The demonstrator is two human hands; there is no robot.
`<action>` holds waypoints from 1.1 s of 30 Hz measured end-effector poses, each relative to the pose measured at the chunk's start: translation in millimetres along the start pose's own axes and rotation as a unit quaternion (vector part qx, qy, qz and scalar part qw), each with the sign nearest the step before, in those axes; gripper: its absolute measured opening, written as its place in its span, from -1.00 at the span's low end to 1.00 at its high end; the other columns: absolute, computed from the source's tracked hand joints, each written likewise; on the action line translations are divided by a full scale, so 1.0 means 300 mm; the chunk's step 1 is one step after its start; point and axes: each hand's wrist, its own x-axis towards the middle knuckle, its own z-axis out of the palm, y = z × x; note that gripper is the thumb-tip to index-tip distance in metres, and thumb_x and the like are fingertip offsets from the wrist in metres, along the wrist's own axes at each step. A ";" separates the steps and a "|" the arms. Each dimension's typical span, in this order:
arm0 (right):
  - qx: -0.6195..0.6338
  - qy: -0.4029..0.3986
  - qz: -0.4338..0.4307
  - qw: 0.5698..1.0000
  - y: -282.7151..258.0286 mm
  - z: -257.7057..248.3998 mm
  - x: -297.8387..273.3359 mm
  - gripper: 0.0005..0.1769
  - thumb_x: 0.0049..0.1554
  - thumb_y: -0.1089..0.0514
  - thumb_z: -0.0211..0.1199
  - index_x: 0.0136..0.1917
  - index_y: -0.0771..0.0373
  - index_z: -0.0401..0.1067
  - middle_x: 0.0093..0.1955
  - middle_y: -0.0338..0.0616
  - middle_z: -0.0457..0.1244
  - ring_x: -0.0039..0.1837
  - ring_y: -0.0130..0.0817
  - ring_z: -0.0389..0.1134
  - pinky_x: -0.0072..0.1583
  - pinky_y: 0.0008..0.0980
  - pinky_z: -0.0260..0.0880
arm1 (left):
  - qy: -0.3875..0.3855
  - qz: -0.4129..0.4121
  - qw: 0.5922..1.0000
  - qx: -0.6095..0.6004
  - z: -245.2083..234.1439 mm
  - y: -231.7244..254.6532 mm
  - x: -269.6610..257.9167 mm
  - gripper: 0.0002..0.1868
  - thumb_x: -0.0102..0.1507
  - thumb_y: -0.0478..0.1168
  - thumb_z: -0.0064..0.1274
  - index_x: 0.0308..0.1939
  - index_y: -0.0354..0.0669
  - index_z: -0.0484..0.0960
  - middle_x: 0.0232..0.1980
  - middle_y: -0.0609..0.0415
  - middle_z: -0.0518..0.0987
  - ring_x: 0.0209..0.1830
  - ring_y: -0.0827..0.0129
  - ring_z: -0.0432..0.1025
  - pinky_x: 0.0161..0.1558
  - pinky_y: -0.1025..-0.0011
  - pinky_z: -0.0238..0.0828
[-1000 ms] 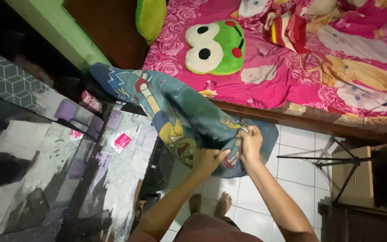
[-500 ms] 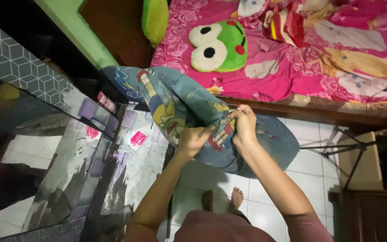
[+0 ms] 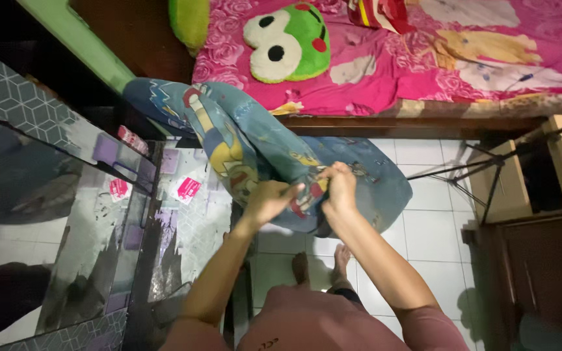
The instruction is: The person moves a blue patterned blanket from the bed to the floor, then picks up and places several pillows and stuffed toys onto the blanket on the floor. The person handles the items one by one, including a green frog-shaped pillow and multiple beige pillows.
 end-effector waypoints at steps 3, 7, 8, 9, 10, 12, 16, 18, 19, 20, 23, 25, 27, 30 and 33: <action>0.037 -0.019 0.008 0.999 0.014 0.053 -0.018 -0.71 -0.14 0.51 0.10 -0.30 0.16 0.18 -0.32 -0.30 0.07 -0.22 -0.41 0.15 -0.13 -0.42 0.23 | 0.038 0.036 0.998 0.026 -0.092 0.008 0.000 -0.32 0.28 0.33 -0.08 -0.52 -0.21 0.66 -0.60 -0.12 0.52 -0.58 0.05 0.46 -0.44 0.15 0.29; 0.019 -0.020 0.020 0.999 0.016 0.039 -0.045 -0.73 -0.15 0.48 0.12 -0.29 0.14 0.23 -0.28 -0.31 0.10 -0.16 -0.44 0.13 -0.06 -0.46 0.19 | 0.033 0.018 0.999 0.022 -0.101 0.024 -0.022 -0.35 0.30 0.32 -0.08 -0.52 -0.17 0.67 -0.60 -0.09 0.53 -0.58 0.04 0.47 -0.41 0.16 0.30; 0.012 -0.006 0.022 1.000 0.011 0.024 -0.046 -0.73 -0.17 0.48 0.11 -0.29 0.14 0.26 -0.28 -0.31 0.11 -0.15 -0.44 0.15 -0.04 -0.48 0.20 | 0.034 0.019 0.999 0.016 -0.086 0.029 -0.027 -0.37 0.30 0.31 -0.08 -0.51 -0.14 0.68 -0.60 -0.07 0.55 -0.58 0.05 0.48 -0.41 0.17 0.30; 0.006 0.008 0.024 1.000 0.006 0.005 -0.045 -0.73 -0.18 0.48 0.11 -0.28 0.14 0.29 -0.27 -0.32 0.13 -0.14 -0.45 0.17 -0.02 -0.49 0.21 | 0.056 0.027 0.998 0.027 -0.064 0.034 -0.030 -0.37 0.30 0.30 -0.06 -0.53 -0.16 0.67 -0.60 -0.09 0.53 -0.57 0.03 0.47 -0.42 0.15 0.30; 0.009 0.002 0.031 0.999 0.005 -0.019 -0.045 -0.74 -0.16 0.47 0.12 -0.29 0.14 0.27 -0.27 -0.32 0.12 -0.14 -0.45 0.16 -0.02 -0.47 0.21 | 0.076 0.034 0.996 0.038 -0.034 0.035 -0.035 -0.38 0.30 0.28 -0.03 -0.54 -0.17 0.65 -0.59 -0.11 0.51 -0.56 0.00 0.45 -0.43 0.14 0.29; 0.017 -0.009 0.044 0.999 0.005 -0.070 -0.039 -0.76 -0.13 0.44 0.14 -0.29 0.14 0.24 -0.27 -0.32 0.11 -0.15 -0.44 0.16 -0.04 -0.42 0.21 | 0.104 0.037 0.993 0.051 0.018 0.030 -0.039 -0.38 0.29 0.27 0.01 -0.58 -0.19 0.61 -0.60 -0.14 0.47 -0.57 -0.03 0.43 -0.44 0.11 0.27; 0.032 -0.031 0.025 0.999 0.035 -0.160 -0.029 -0.73 -0.13 0.45 0.16 -0.25 0.13 0.24 -0.25 -0.31 0.13 -0.13 -0.42 0.17 -0.01 -0.44 0.21 | 0.159 0.063 0.983 0.059 0.122 0.001 -0.051 -0.42 0.27 0.24 0.05 -0.59 -0.16 0.59 -0.60 -0.13 0.48 -0.56 -0.07 0.43 -0.44 0.09 0.29; 0.051 -0.027 0.041 0.998 0.055 -0.187 -0.021 -0.74 -0.13 0.44 0.14 -0.24 0.12 0.26 -0.26 -0.30 0.16 -0.13 -0.41 0.20 -0.03 -0.41 0.24 | 0.200 0.084 0.973 0.073 0.167 -0.011 -0.059 -0.43 0.26 0.24 0.07 -0.60 -0.14 0.59 -0.60 -0.12 0.49 -0.55 -0.08 0.44 -0.44 0.09 0.30; 0.040 -0.021 0.041 0.998 0.070 -0.200 -0.024 -0.74 -0.13 0.44 0.14 -0.23 0.12 0.27 -0.25 -0.28 0.17 -0.13 -0.40 0.21 -0.02 -0.41 0.24 | 0.220 0.087 0.968 0.086 0.193 -0.011 -0.064 -0.42 0.25 0.25 0.08 -0.61 -0.15 0.58 -0.60 -0.13 0.49 -0.56 -0.08 0.44 -0.43 0.08 0.30; 0.031 -0.017 0.038 0.999 0.075 -0.215 -0.018 -0.74 -0.12 0.44 0.15 -0.22 0.13 0.27 -0.25 -0.27 0.18 -0.12 -0.40 0.21 -0.01 -0.42 0.24 | 0.242 0.092 0.961 0.099 0.211 -0.012 -0.060 -0.40 0.24 0.26 0.10 -0.63 -0.16 0.57 -0.61 -0.14 0.49 -0.56 -0.09 0.44 -0.42 0.08 0.30; 0.023 -0.031 -0.007 0.999 0.152 -0.269 -0.052 -0.75 -0.09 0.45 0.15 -0.20 0.15 0.27 -0.22 -0.27 0.17 -0.09 -0.41 0.21 0.02 -0.45 0.23 | 0.235 0.075 0.967 0.072 0.247 -0.058 -0.112 -0.42 0.27 0.23 0.08 -0.60 -0.17 0.58 -0.57 -0.14 0.50 -0.54 -0.11 0.43 -0.44 0.08 0.29; 0.036 -0.038 -0.010 0.999 0.198 -0.273 -0.058 -0.75 -0.09 0.44 0.14 -0.21 0.15 0.27 -0.23 -0.28 0.16 -0.09 -0.41 0.22 0.02 -0.45 0.24 | 0.215 0.079 0.971 0.066 0.242 -0.098 -0.139 -0.46 0.29 0.21 0.05 -0.56 -0.13 0.62 -0.57 -0.14 0.51 -0.55 -0.10 0.44 -0.46 0.08 0.29; 0.055 -0.027 0.041 0.997 0.238 -0.286 -0.084 -0.77 -0.12 0.43 0.12 -0.23 0.14 0.29 -0.25 -0.27 0.17 -0.12 -0.39 0.22 -0.01 -0.41 0.28 | 0.194 0.075 0.976 0.069 0.243 -0.135 -0.161 -0.46 0.32 0.19 0.01 -0.57 -0.13 0.62 -0.58 -0.14 0.50 -0.56 -0.09 0.44 -0.45 0.08 0.29; 0.089 -0.040 -0.028 0.995 0.292 -0.295 -0.126 -0.77 -0.10 0.45 0.11 -0.26 0.15 0.24 -0.24 -0.30 0.13 -0.12 -0.41 0.19 0.00 -0.41 0.26 | 0.185 0.080 0.976 0.084 0.269 -0.207 -0.200 -0.41 0.36 0.17 -0.03 -0.61 -0.15 0.59 -0.57 -0.14 0.50 -0.55 -0.08 0.44 -0.43 0.07 0.28; 0.056 0.032 0.024 0.998 0.316 -0.282 -0.183 -0.75 -0.11 0.47 0.12 -0.29 0.12 0.26 -0.29 -0.29 0.15 -0.17 -0.41 0.21 -0.06 -0.40 0.25 | 0.203 0.149 0.958 0.134 0.270 -0.259 -0.202 -0.44 0.39 0.14 -0.08 -0.56 -0.14 0.61 -0.53 -0.13 0.53 -0.53 -0.11 0.44 -0.44 0.05 0.27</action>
